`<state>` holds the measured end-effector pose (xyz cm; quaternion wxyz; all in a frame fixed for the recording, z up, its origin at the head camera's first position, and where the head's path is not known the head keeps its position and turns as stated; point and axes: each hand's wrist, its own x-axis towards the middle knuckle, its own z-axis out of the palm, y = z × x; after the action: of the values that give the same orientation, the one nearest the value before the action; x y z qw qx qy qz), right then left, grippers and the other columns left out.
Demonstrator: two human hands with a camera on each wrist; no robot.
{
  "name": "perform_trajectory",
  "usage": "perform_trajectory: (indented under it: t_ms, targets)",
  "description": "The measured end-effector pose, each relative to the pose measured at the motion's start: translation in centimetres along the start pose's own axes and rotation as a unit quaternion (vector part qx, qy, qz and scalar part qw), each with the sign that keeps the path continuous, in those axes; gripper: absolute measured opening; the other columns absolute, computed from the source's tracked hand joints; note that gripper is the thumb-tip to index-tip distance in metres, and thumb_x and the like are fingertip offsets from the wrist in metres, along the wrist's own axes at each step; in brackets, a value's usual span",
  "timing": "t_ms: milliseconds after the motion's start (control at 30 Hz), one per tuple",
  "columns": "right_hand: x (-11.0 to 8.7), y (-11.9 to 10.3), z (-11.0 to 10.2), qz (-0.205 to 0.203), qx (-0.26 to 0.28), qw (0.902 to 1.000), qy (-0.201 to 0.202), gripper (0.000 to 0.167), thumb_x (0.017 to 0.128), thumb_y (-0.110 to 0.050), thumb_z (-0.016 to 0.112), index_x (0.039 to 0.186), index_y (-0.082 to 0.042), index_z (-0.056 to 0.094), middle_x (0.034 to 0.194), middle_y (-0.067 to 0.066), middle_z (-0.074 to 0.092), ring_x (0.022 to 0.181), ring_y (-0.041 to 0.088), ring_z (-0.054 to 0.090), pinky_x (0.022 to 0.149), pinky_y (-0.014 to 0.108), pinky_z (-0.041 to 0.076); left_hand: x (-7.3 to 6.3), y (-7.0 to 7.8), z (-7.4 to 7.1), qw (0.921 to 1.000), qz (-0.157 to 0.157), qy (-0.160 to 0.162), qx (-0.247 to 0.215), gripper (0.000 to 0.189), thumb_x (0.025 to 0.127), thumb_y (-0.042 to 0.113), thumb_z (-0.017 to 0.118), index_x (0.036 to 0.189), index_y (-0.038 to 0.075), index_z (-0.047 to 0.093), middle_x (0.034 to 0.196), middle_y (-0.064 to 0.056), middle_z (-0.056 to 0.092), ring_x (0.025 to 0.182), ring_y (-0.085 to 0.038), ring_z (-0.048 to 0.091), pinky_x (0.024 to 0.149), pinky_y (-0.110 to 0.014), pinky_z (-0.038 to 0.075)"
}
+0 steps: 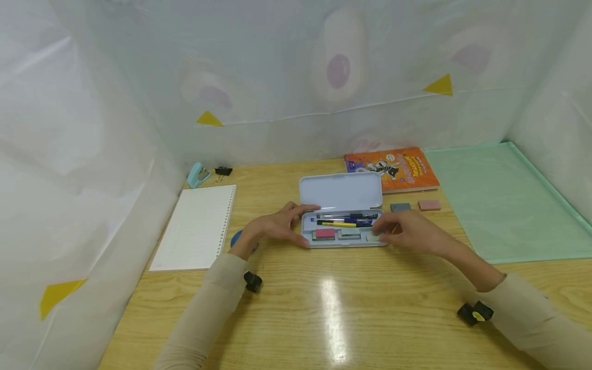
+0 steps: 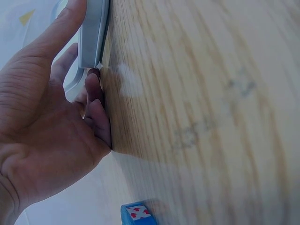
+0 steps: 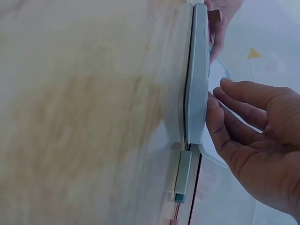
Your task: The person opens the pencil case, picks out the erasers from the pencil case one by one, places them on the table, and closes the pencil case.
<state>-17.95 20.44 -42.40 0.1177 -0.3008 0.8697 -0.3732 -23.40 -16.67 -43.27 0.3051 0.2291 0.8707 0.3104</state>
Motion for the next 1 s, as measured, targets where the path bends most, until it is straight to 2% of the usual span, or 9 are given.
perform_trajectory:
  t_ms: [300, 600, 800, 1000]
  targets:
    - [-0.1, -0.1, 0.3, 0.028, -0.055, 0.9980, 0.012, 0.018, 0.094, -0.004, 0.076, 0.112, -0.003, 0.076, 0.104, 0.004, 0.073, 0.085, 0.011, 0.064, 0.074, 0.029, 0.054, 0.0, 0.2, 0.0, 1.0000, -0.001, -0.002, -0.003, 0.095, 0.086, 0.037, 0.087, 0.162, 0.044, 0.031, 0.139, -0.009, 0.035, 0.122, -0.027, 0.036, 0.104, -0.045, 0.035]
    - [0.1, 0.2, 0.9, 0.004, -0.060, 0.9978, 0.026, 0.020, 0.091, 0.004, 0.074, 0.110, -0.003, 0.076, 0.103, 0.003, 0.073, 0.086, 0.014, 0.061, 0.073, 0.029, 0.052, 0.0, 0.2, 0.0, 1.0000, 0.000, 0.001, -0.005, 0.095, 0.086, 0.038, 0.087, 0.162, 0.043, 0.031, 0.136, -0.009, 0.036, 0.119, -0.027, 0.037, 0.101, -0.044, 0.035]
    - [0.1, 0.1, 1.1, -0.013, -0.070, 0.9971, 0.029, 0.017, 0.094, 0.005, 0.070, 0.106, -0.005, 0.077, 0.105, 0.004, 0.071, 0.095, 0.017, 0.064, 0.078, 0.033, 0.053, 0.0, 0.1, 0.1, 1.0000, -0.001, 0.003, -0.002, 0.095, 0.085, 0.038, 0.087, 0.162, 0.044, 0.031, 0.136, -0.008, 0.036, 0.119, -0.026, 0.037, 0.101, -0.044, 0.035]
    - [0.2, -0.2, 1.1, -0.015, -0.086, 0.9956, 0.033, 0.019, 0.091, 0.006, 0.074, 0.103, -0.008, 0.077, 0.102, 0.002, 0.073, 0.086, 0.012, 0.062, 0.073, 0.030, 0.053, 0.1, 0.1, 0.1, 1.0000, -0.003, 0.005, -0.002, 0.094, 0.085, 0.039, 0.087, 0.161, 0.045, 0.031, 0.136, -0.008, 0.036, 0.120, -0.026, 0.037, 0.102, -0.044, 0.035]
